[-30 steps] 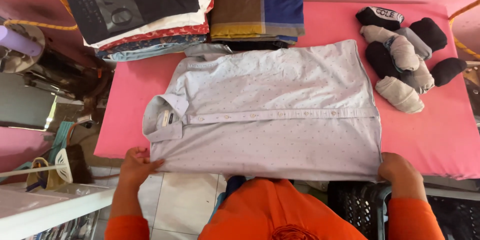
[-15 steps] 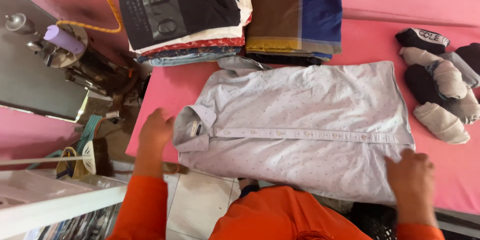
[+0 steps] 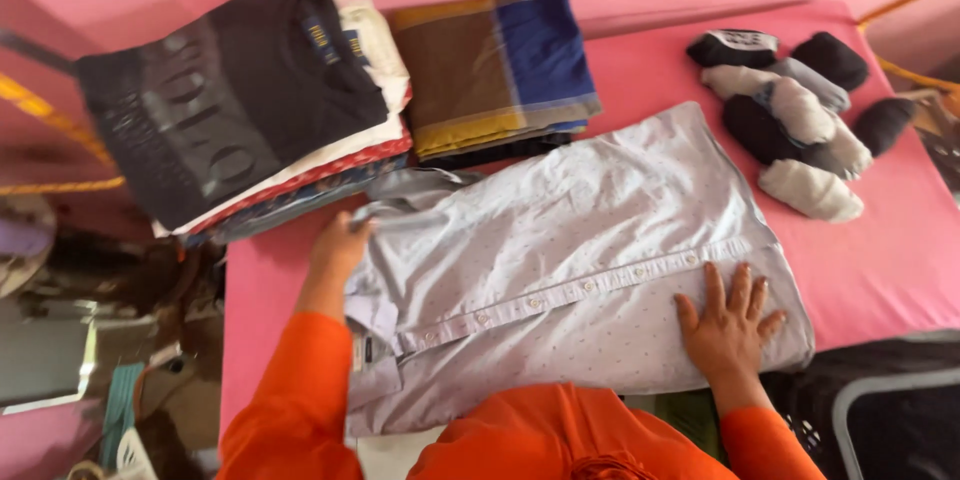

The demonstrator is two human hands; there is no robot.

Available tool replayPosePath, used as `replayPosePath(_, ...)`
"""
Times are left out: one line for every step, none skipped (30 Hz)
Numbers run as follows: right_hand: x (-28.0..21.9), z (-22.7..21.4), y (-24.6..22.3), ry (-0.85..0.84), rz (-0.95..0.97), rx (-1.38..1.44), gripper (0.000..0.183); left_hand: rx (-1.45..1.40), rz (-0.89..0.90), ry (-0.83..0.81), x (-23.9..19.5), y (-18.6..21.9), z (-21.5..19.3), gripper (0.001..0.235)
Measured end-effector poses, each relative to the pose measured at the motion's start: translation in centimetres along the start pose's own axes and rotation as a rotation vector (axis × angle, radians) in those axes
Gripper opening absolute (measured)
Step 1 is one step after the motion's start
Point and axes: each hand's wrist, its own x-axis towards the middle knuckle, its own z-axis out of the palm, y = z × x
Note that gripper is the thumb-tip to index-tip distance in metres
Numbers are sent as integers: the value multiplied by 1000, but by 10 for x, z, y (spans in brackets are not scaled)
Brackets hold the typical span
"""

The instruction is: Folding a button-down shirt on a table.

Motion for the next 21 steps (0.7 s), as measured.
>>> replayPosePath(-2, -7, -5, 2, 26, -8, 80, 11, 20, -16, 16, -16, 10, 71)
replayPosePath(-3, -15, -11, -43, 53, -54, 76, 7, 55, 109, 32, -31, 20, 66)
replayPosePath(-2, -22, -18, -86, 77, -96, 71, -1, 92, 238, 50, -46, 27, 62)
replayPosePath(-3, -21, -17, -82, 101, -100, 71, 5, 112, 227, 49, -51, 26, 62)
replayPosePath(-2, -21, -16, -96, 100, -107, 71, 41, 101, 265, 49, -56, 26, 59)
replayPosePath(-1, -21, -15, -109, 99, -114, 70, 76, 90, 304, 50, -60, 25, 56)
replayPosePath(1, -19, -11, -103, 117, -121, 70, 76, 107, 295, 50, -61, 26, 56)
replayPosePath(4, -17, -7, -109, 118, -122, 71, 125, 96, 321, 50, -61, 26, 56)
replayPosePath(6, -14, -4, -119, 114, -120, 71, 176, 78, 350, 48, -64, 26, 57)
replayPosePath(8, -11, 4, -117, 126, -124, 71, 177, 89, 343, 46, -64, 32, 57)
replayPosePath(16, -8, 11, -44, 109, -161, 60, 164, 101, 456, 46, -64, 37, 47)
replayPosePath(24, -4, 18, 28, 93, -197, 52, 149, 112, 568, 45, -64, 42, 40)
replayPosePath(42, -20, 9, 29, 91, -198, 52, 147, 111, 567, 23, -47, 39, 40)
replayPosePath(60, -35, 0, 86, 105, -169, 39, 182, 236, 698, 1, -31, 37, 30)
replayPosePath(79, -50, -8, 142, 115, -141, 34, 218, 356, 828, -23, -16, 35, 25)
replayPosePath(101, -50, -7, 140, 109, -142, 34, 216, 349, 827, -34, 2, 42, 25)
replayPosePath(124, -49, -6, 149, 105, 1, 23, 44, 607, 684, -47, 19, 50, 24)
replayPosePath(146, -48, -6, 156, 101, 144, 13, -134, 859, 531, -59, 36, 58, 27)
replayPosePath(177, -39, -5, 155, 86, 147, 13, -135, 847, 543, -69, 53, 61, 27)
replayPosePath(207, -29, -5, 148, 95, 327, 14, -107, 937, 433, -79, 70, 63, 26)
replayPosePath(234, -18, -6, 130, 107, 508, 15, -76, 1021, 316, -91, 85, 66, 27)
